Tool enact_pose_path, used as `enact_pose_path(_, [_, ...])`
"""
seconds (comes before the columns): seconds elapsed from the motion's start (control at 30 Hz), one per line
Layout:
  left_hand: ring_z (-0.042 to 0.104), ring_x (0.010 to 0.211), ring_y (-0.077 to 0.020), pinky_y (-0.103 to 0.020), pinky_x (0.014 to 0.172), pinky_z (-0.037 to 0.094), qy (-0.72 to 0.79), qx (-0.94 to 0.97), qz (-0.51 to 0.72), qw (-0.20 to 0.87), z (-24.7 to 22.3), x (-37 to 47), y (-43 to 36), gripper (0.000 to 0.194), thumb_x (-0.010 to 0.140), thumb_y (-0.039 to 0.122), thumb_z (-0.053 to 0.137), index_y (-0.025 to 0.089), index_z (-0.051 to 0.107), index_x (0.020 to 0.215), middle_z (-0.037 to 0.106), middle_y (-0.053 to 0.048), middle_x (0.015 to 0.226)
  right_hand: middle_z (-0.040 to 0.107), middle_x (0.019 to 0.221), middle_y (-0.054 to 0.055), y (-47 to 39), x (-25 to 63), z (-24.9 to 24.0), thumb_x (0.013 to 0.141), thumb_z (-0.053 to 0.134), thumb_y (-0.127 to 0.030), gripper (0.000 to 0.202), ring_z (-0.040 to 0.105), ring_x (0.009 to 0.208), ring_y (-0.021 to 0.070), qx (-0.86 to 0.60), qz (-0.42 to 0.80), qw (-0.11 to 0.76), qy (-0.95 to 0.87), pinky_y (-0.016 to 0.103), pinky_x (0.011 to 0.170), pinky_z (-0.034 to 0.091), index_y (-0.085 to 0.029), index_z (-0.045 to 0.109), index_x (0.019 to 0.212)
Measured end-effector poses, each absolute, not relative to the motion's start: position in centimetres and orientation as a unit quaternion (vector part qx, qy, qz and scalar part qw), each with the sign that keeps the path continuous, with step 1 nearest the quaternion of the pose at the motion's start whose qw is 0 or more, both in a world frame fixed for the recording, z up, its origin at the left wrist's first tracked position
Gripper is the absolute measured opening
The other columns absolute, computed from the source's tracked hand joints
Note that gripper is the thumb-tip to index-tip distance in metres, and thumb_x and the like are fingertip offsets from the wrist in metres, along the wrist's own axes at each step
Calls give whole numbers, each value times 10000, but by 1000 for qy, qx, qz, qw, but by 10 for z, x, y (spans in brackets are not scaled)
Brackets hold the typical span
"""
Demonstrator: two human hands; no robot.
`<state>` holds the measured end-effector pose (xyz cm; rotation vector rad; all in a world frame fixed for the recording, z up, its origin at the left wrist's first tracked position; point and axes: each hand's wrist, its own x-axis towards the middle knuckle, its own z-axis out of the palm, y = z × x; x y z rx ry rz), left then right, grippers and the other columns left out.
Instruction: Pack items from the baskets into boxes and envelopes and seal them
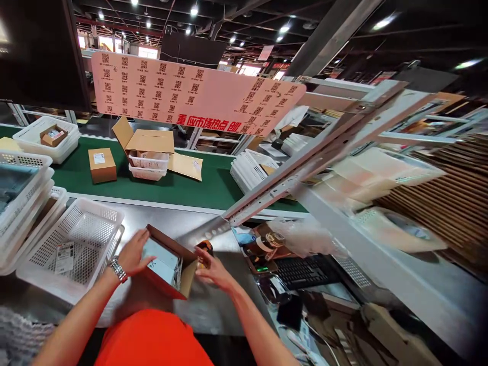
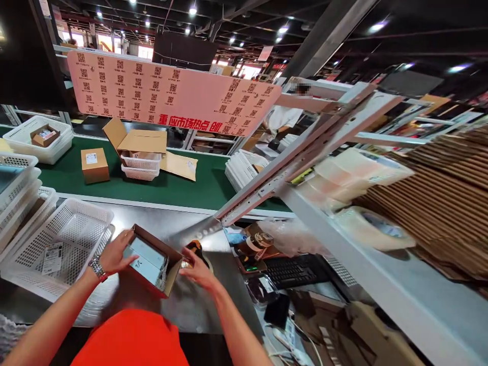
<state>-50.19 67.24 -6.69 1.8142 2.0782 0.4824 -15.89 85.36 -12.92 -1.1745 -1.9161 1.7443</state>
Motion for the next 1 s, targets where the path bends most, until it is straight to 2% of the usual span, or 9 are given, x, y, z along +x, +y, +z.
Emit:
enact_pose_path(0.07, [349,1643,-372,-504,1344,339,786,578,160,150,-68,-504,668,823,988,479,637,65,400,1659,446,-241,1713,654,1517,208,829,-161,-150,578,922,-666,1028,625,1408,387,-394,651,159,-630,521,1171,504,-229,621,1458])
enact_pose_path(0.17, [428,1598,-361,-445,1306,388,769,591,77,232,-70,-499,666,772,994,408,608,62,403,1652,497,-230,1682,732,1385,207,799,-186,-169,601,858,-785,958,662,1350,401,-409,670,188,-590,540,1120,543,-228,653,1354])
enact_pose_path(0.27, [447,1568,-378,-471,1286,403,712,648,31,268,-72,-493,663,711,1021,543,538,127,519,1598,504,-200,1679,785,1259,191,785,-221,-176,573,936,-666,853,725,1222,400,-469,649,244,-547,553,1061,582,-220,662,1247])
enact_pose_path(0.4, [466,1489,-494,-586,1200,469,696,662,-11,278,-73,-495,670,986,784,880,670,168,673,1466,510,-245,1608,824,1141,129,784,-251,-176,463,1009,-485,824,763,1095,383,-497,618,310,-524,573,1068,577,-215,662,1161])
enact_pose_path(0.57, [557,1350,-437,-501,1089,536,737,616,7,277,-86,-495,701,754,708,877,772,217,814,1071,607,-202,1356,839,1052,96,796,-240,-163,500,1016,-488,667,786,1024,340,-489,680,278,-471,487,967,619,-251,688,1031])
enact_pose_path(0.63, [585,1326,-409,-460,1090,531,785,557,54,264,-101,-491,710,855,620,802,896,199,753,1208,593,-194,1379,833,960,78,803,-231,-154,578,963,-627,596,794,964,321,-494,731,236,-408,455,873,635,-271,687,969])
enact_pose_path(0.73, [559,1402,-433,-461,1150,497,844,459,144,236,-128,-484,709,1340,468,688,1019,135,464,1555,478,-256,1552,824,924,96,812,-225,-143,702,779,-819,605,795,968,324,-464,797,211,-324,435,802,640,-272,710,952])
enact_pose_path(0.83, [468,1512,-478,-480,1211,459,849,413,213,252,-153,-482,701,1585,487,651,1023,92,151,1687,392,-316,1649,828,1066,119,812,-223,-143,723,769,-773,615,780,1051,325,-467,786,251,-316,405,815,635,-243,737,1033])
enact_pose_path(1.0, [436,1586,-382,-421,1269,408,810,360,307,348,-168,-494,700,1400,726,573,919,121,33,1713,353,-278,1743,690,1483,112,799,-212,-164,600,934,-508,864,678,1311,343,-475,706,253,-461,449,979,610,-306,674,1399])
